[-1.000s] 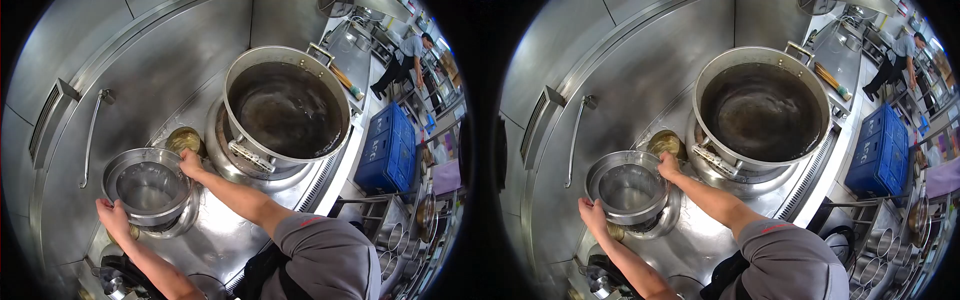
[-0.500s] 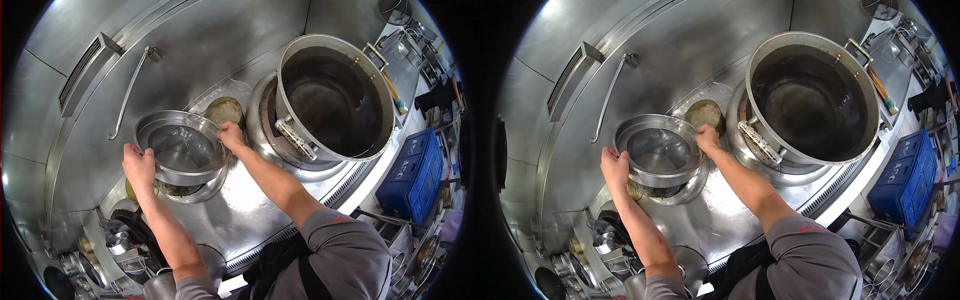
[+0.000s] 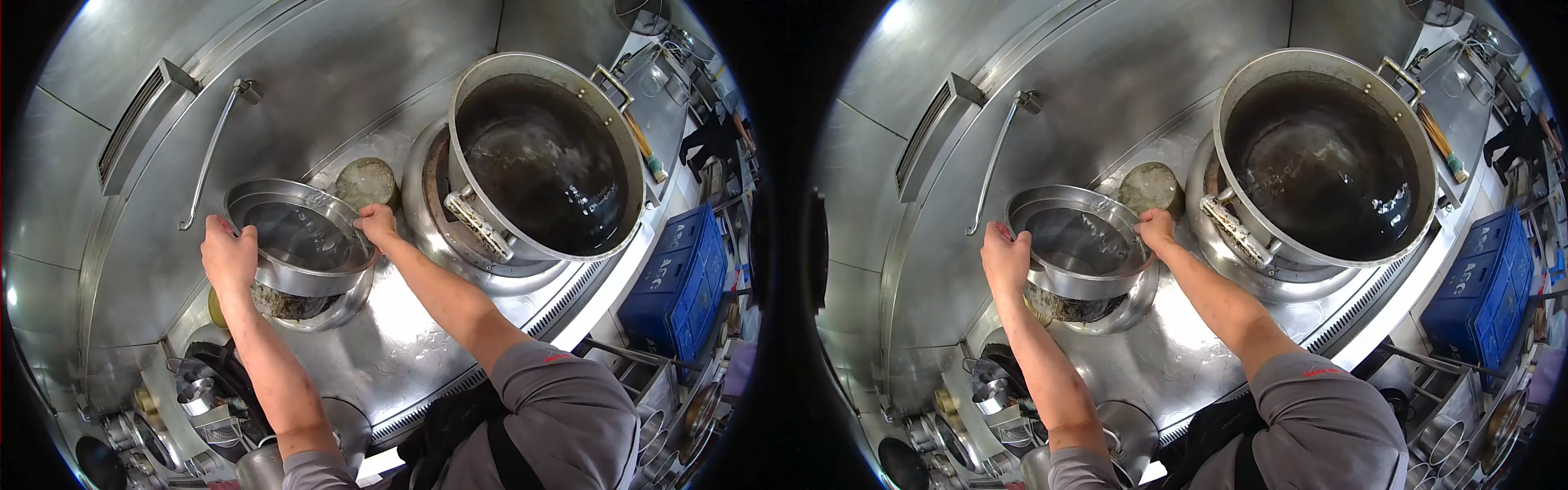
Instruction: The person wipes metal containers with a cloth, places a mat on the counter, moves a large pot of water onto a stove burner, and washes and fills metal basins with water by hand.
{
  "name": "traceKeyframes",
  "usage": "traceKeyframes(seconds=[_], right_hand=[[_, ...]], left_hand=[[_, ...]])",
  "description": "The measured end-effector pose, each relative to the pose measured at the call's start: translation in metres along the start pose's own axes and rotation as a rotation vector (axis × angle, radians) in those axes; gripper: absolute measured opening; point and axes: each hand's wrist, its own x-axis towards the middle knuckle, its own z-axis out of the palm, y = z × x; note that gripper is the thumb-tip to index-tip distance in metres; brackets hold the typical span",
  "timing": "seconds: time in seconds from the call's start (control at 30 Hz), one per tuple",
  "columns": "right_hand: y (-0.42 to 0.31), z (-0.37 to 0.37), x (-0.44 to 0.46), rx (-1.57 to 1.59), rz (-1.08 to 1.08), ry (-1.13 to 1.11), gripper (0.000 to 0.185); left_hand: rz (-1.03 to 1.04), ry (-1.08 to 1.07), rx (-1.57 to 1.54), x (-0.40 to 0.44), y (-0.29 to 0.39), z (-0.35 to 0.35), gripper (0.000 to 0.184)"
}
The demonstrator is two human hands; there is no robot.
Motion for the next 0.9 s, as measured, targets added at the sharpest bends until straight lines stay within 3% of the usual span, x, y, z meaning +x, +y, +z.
traceKeyframes(seconds=[0.37, 0.53, 0.6, 0.67, 0.7, 0.9], right_hand=[[0.003, 0.002, 0.0, 0.005, -0.019, 0.034, 0.023], [0.034, 0.013, 0.012, -0.053, -0.197, 0.094, 0.022], [0.014, 0.001, -0.008, -0.035, -0.159, 0.101, 0.025], [0.013, 0.001, -0.012, -0.064, -0.234, 0.129, 0.025], [0.006, 0.0, -0.022, -0.087, -0.274, 0.136, 0.024], [-0.039, -0.027, -0.085, -0.101, -0.446, 0.075, 0.022]], left_hand=[[0.026, 0.001, 0.031, -0.002, 0.009, -0.004, 0.035], [0.154, 0.051, -0.089, -0.003, -0.022, 0.009, 0.046], [0.099, 0.007, -0.166, -0.012, -0.036, 0.007, 0.045], [0.144, 0.062, -0.169, -0.019, -0.064, 0.009, 0.027], [0.155, 0.058, -0.174, -0.026, -0.074, 0.007, 0.027], [0.034, 0.103, -0.615, -0.079, -0.127, -0.019, 0.019]])
